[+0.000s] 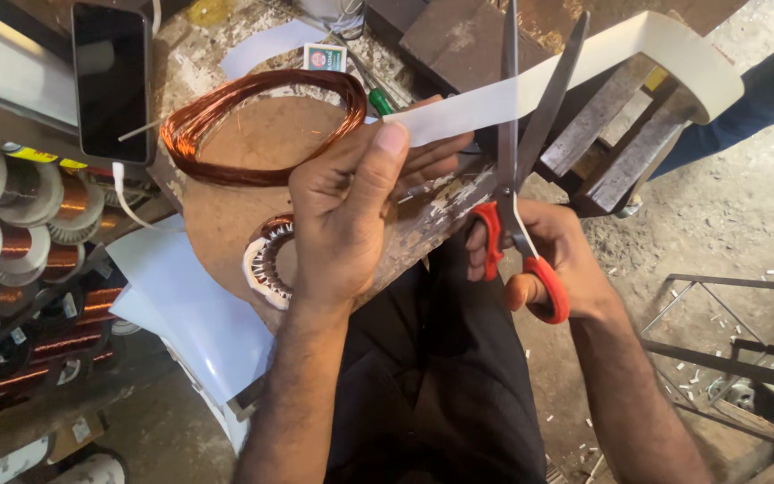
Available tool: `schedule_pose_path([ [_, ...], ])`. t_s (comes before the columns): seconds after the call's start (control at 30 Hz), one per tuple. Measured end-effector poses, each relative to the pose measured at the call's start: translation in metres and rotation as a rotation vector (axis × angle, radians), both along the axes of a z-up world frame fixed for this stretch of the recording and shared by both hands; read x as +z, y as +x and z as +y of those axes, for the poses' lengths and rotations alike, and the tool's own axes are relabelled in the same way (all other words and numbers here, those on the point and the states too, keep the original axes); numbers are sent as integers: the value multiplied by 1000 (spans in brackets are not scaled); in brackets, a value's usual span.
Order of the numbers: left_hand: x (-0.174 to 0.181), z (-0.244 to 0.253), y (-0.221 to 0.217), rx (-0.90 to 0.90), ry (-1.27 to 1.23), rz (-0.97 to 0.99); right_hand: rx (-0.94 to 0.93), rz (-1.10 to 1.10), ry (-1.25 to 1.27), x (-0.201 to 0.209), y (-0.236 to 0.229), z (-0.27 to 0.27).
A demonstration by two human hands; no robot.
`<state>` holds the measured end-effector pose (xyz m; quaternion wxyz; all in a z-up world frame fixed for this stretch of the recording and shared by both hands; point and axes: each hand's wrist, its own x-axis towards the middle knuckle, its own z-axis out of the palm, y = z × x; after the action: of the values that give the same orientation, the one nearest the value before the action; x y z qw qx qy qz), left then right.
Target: The person cuts small rectangular pieces from a white strip using scissors and places them between the copper windings of a toroidal coil. They repeat this process multiple times, inserting the pieces into the gaps of the coil.
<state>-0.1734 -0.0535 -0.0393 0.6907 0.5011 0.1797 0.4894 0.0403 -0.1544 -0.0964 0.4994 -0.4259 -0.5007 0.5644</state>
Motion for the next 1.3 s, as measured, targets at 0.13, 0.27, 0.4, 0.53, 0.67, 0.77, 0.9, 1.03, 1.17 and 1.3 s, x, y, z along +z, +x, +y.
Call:
schedule_pose_path([
  [0.13, 0, -2, -2, 7, 49, 47, -43, 25, -8, -8, 6, -8],
  [0.27, -2, 3, -6, 33, -2, -57, -107, -15, -56, -15, 13, -28],
  [0.4, 3, -6, -44, 91, 10, 89, -108, 123, -63, -17, 11, -71],
  [0.53, 5, -39, -106, 139, 65, 372, 291, -455, -432, -30, -20, -108],
  [0.67, -1, -75, -130, 127, 267, 677, 547, -913, -541, -32, -63, -129],
  [0.77, 1, -93, -133, 22, 343, 761, 372, -716, -534, -12, -82, -122],
  [0.9, 10, -105, -142, -38, 485, 699, 157, -213, -313, 25, -101, -86],
  [1.03, 20, -100, -164, 20, 531, 674, -23, -562, -193, 51, -136, -45],
  [1.17, 13, -78, -166, 251, 577, 717, -69, -739, 126, 72, -155, -7],
  [1.3, -1, -61, -163, 439, 254, 666, -168, -878, 334, 75, -170, 24],
])
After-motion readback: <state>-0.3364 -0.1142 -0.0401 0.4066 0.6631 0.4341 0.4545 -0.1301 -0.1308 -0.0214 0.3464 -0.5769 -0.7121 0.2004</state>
